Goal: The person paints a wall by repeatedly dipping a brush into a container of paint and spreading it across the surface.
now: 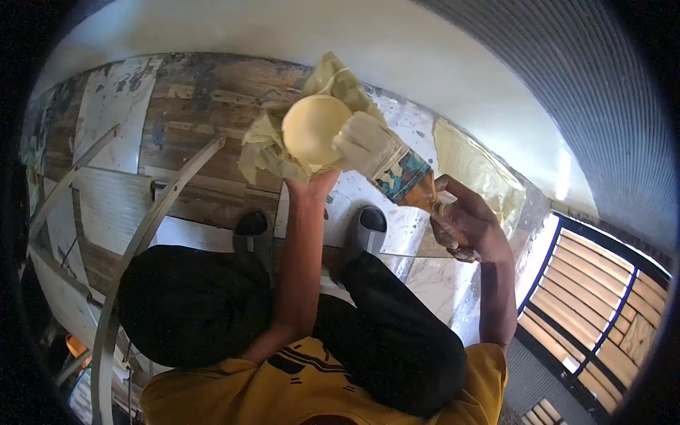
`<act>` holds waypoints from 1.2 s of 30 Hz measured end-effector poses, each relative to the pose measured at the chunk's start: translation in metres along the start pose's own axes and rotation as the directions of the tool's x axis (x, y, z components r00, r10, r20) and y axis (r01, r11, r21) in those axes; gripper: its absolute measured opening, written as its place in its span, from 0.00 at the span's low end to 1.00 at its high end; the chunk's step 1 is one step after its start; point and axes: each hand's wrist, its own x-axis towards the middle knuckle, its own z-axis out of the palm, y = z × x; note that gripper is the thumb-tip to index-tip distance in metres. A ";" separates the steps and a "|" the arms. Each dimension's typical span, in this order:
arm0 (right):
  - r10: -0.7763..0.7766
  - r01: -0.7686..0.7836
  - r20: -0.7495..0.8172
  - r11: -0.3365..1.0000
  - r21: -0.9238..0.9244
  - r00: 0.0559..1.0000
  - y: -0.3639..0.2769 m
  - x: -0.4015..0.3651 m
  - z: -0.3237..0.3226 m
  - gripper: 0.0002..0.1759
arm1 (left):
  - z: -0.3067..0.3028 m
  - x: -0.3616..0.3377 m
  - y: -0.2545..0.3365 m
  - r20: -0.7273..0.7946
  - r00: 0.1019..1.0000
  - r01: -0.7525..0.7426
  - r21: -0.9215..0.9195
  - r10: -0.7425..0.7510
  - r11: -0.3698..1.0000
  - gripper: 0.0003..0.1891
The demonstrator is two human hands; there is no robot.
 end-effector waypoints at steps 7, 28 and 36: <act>-0.404 0.401 0.168 0.914 0.056 0.899 0.086 0.020 -0.015 0.22 | -0.013 0.002 -0.004 0.029 0.997 0.070 -0.047 -0.068 0.996 0.34; -0.997 0.592 0.073 -0.040 -0.805 0.032 0.122 0.119 -0.013 0.26 | -0.079 0.044 0.004 0.052 0.979 -0.146 0.858 0.199 0.492 0.35; -0.931 0.433 -0.250 0.117 -0.894 -0.265 0.109 0.191 -0.050 0.20 | -0.029 0.039 0.011 -0.206 0.970 -0.082 0.221 0.129 0.972 0.34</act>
